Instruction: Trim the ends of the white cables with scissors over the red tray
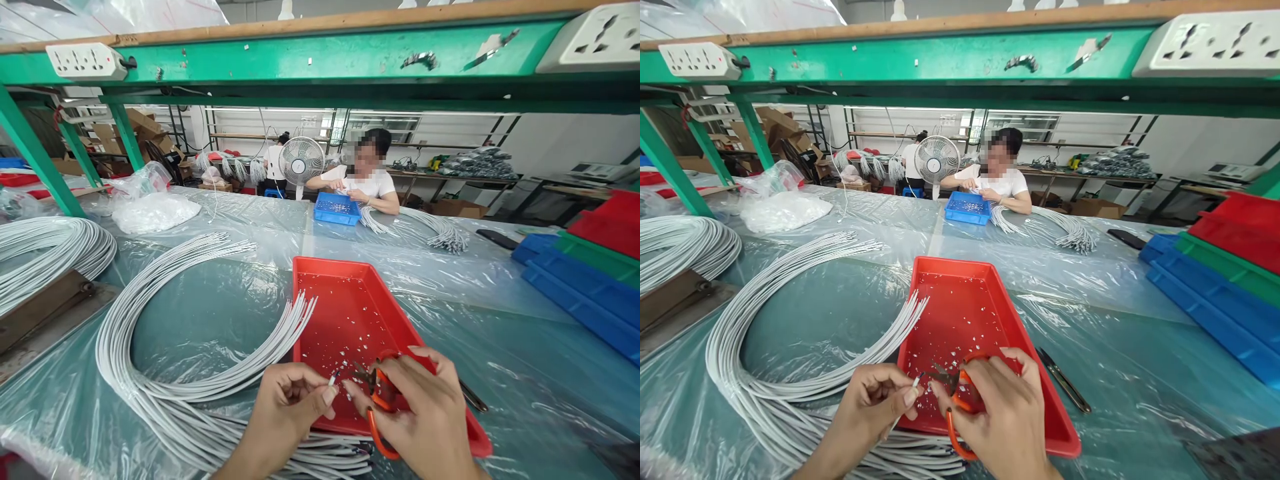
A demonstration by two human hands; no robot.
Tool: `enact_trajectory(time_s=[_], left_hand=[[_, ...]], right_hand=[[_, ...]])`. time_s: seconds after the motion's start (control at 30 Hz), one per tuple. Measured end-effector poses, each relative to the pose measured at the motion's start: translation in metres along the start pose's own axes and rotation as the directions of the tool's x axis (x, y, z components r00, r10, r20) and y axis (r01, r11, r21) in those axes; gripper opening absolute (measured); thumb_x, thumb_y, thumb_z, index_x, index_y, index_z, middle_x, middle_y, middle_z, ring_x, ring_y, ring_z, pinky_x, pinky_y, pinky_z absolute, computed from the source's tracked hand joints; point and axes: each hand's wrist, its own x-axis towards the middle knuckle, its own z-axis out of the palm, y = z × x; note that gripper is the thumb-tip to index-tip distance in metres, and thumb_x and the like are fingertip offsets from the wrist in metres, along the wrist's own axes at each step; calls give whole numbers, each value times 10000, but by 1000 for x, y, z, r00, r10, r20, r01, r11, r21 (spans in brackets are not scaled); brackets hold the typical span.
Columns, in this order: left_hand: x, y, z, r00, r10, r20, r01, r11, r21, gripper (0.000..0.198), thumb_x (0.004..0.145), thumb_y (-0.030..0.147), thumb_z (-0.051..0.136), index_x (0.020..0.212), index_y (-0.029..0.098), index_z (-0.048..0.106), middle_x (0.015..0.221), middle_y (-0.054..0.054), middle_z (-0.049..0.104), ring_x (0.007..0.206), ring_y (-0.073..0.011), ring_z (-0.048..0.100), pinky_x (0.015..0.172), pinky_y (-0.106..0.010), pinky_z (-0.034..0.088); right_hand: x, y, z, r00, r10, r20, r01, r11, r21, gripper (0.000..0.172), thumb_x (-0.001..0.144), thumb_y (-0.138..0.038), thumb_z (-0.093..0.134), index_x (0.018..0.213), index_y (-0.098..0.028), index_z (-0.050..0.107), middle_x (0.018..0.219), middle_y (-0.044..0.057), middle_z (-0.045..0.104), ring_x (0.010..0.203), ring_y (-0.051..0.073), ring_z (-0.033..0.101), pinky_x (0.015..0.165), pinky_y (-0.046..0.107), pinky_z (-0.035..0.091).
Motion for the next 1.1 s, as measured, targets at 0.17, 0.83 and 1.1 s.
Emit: enact_trajectory(time_s=[0.17,0.83,1.1], left_hand=[[-1,2,0,1000,-17,13,17,1000,-15,317,692,412,646,662,99,600,502,-17,599,326,-18,313,323,-149,252],[-2,-1,2,998,49,-36,-49,999,3,271,700,377,650,644,114,615,496,-5,575,372,-41,331,336,-149,268],[-2,-1,1,993,107,-49,-105,993,51,243,716,347,638,646,115,618,526,-18,588,449,-72,423,396,-162,303]], right_hand=[[-4,1,1,992,-119,-33,115,988,-105,243,770,-318,584,582,-189,501,446,-52,499,434,93,392,772,369,327],[-7,5,2,969,-246,37,247,932,-264,200,806,-256,510,622,-178,524,488,-20,557,478,117,439,754,362,335],[-6,5,1,962,-262,78,273,919,-285,268,838,-276,472,597,-172,525,488,-14,543,484,122,430,736,354,326]])
